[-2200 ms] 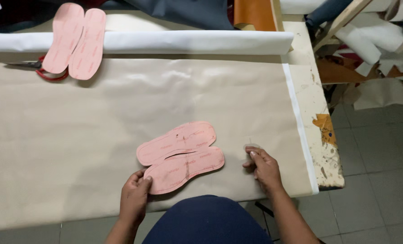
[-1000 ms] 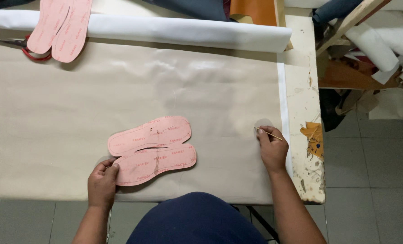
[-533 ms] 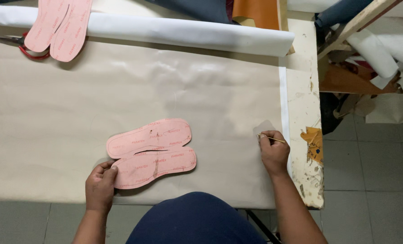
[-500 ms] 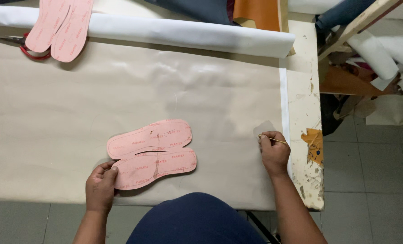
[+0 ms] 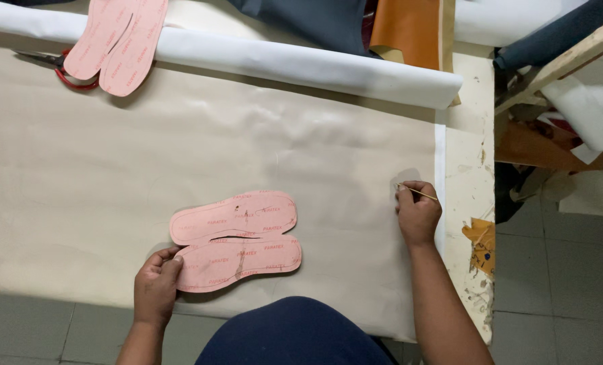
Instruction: The person places pink insole-shaped template pieces on a long sheet of paper on a worktable and traces around their edges with a small pointed marking tool, repositioning and flipping the templates to trace additional outlines. Scissors and a notebook with notes sit on the table nearby.
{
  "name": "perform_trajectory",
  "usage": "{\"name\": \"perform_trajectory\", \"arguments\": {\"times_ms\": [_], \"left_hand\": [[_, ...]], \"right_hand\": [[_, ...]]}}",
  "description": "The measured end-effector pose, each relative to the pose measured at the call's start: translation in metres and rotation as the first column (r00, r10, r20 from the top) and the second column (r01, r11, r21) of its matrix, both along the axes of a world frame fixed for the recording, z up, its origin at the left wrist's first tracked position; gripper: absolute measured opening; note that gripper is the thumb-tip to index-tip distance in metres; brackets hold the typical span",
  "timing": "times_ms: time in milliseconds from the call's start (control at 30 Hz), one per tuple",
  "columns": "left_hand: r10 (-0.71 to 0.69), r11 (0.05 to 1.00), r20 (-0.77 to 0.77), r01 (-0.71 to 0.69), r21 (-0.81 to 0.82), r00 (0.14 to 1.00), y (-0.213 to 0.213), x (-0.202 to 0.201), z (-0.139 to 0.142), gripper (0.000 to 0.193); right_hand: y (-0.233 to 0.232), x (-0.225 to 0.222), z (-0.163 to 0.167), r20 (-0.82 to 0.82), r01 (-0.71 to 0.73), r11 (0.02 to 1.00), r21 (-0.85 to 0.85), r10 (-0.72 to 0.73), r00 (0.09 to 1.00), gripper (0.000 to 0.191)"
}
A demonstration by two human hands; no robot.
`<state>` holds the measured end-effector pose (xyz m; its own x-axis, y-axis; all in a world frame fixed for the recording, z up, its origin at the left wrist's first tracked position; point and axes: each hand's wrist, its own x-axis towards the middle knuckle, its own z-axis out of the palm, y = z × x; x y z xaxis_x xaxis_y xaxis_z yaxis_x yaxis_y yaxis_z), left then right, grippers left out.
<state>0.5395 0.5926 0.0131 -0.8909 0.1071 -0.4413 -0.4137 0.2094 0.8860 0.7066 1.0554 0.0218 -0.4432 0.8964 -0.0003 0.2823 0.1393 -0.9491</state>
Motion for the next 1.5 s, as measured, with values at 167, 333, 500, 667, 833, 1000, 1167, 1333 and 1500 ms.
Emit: {"name": "perform_trajectory", "arguments": {"times_ms": [167,333,500,667,833,1000,1167,1333,1500], "left_hand": [[-0.007,1.0,-0.007,0.007,-0.013,1.0,-0.001,-0.002,-0.004,0.03],[0.024,1.0,0.045,-0.024,-0.003,0.999,-0.001,-0.003,-0.004,0.031],[0.023,0.998,0.033,-0.025,0.053,0.999,-0.002,-0.004,0.0,0.032],[0.014,0.999,0.099,-0.019,0.049,0.995,-0.01,-0.012,-0.002,0.031],[-0.046,0.998,0.041,0.044,0.05,0.998,-0.018,-0.017,-0.01,0.027],[-0.046,0.988,0.016,0.044,0.15,0.999,-0.023,-0.013,-0.014,0.026],[-0.06,0.994,0.008,0.059,0.089,0.998,-0.027,-0.017,-0.014,0.026],[-0.064,0.995,0.029,0.061,0.077,0.998,-0.03,-0.019,-0.011,0.025],[-0.088,0.996,0.046,0.088,0.001,0.995,-0.03,-0.022,-0.007,0.025]], "right_hand": [[-0.001,-0.001,0.0,0.023,-0.008,1.0,0.005,0.008,1.0,0.008],[-0.003,-0.001,0.0,0.004,-0.012,0.999,-0.029,0.012,1.0,0.007],[-0.005,-0.002,0.001,0.012,0.0,1.0,-0.018,0.0,1.0,0.007],[-0.026,-0.019,0.011,-0.124,-0.11,0.993,-0.048,0.103,0.987,0.008],[-0.076,-0.07,0.018,-0.011,-0.344,0.898,-0.275,0.355,0.935,0.01],[-0.117,-0.139,0.012,-0.058,-0.56,0.822,-0.1,0.557,0.828,0.014],[-0.129,-0.176,0.01,0.019,-0.556,0.831,-0.031,0.557,0.83,0.013],[-0.129,-0.183,0.005,0.064,-0.567,0.824,0.021,0.565,0.823,0.011],[-0.129,-0.183,0.001,0.053,-0.534,0.845,-0.016,0.534,0.844,0.008]]}}
